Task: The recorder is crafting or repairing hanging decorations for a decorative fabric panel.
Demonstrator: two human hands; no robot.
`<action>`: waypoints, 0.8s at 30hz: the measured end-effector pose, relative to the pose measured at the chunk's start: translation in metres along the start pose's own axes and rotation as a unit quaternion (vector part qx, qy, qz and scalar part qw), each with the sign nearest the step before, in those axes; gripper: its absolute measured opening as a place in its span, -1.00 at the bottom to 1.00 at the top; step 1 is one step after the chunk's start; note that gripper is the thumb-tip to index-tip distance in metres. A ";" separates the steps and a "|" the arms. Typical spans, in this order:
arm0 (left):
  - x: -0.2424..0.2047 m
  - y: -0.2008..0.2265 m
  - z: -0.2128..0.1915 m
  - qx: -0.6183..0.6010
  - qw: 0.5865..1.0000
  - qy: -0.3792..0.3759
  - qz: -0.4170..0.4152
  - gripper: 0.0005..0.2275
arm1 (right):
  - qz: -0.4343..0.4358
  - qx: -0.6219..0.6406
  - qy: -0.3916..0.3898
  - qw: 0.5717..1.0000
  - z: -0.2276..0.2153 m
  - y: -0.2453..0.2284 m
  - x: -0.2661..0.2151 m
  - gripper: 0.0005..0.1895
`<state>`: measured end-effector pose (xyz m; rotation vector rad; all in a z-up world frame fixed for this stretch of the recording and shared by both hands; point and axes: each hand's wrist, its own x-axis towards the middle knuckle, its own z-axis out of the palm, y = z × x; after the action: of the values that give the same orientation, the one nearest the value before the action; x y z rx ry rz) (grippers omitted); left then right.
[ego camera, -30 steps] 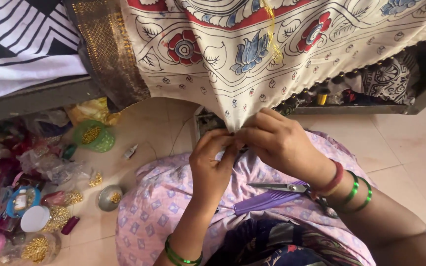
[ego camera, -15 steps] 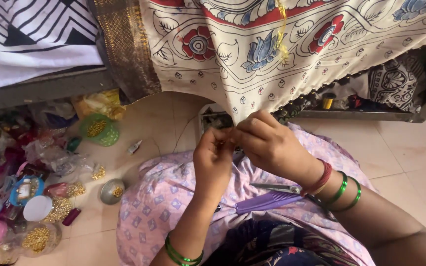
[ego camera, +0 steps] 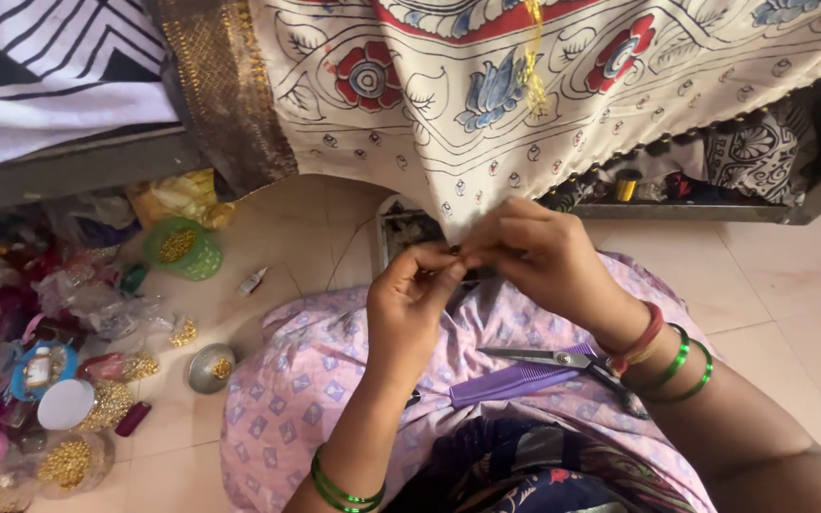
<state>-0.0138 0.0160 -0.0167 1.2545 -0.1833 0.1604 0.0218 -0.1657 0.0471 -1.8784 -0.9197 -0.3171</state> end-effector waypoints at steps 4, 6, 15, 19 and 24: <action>-0.005 0.024 0.009 0.377 0.887 0.008 0.265 -0.88 | -0.056 -0.104 0.040 0.992 0.005 -0.008 0.011 -0.83; -0.003 0.025 0.013 0.400 0.873 -0.003 0.278 -0.84 | -0.122 -0.178 0.070 0.974 0.010 -0.012 0.015 -0.78; 0.001 0.009 0.011 0.345 0.904 -0.003 0.254 -0.88 | 0.204 0.067 0.013 0.977 0.017 0.039 -0.021 -0.96; 0.009 0.016 0.004 0.390 0.870 -0.011 0.300 -0.87 | 0.182 0.167 0.005 0.969 0.015 0.039 -0.021 -0.96; 0.021 0.045 -0.004 0.599 0.684 0.016 0.415 -0.79 | 0.277 0.176 0.020 0.944 0.018 0.023 -0.018 -0.93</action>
<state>-0.0034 0.0338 0.0287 2.4024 -0.6935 1.2663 0.0232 -0.1641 0.0131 -1.7006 -0.3566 0.1456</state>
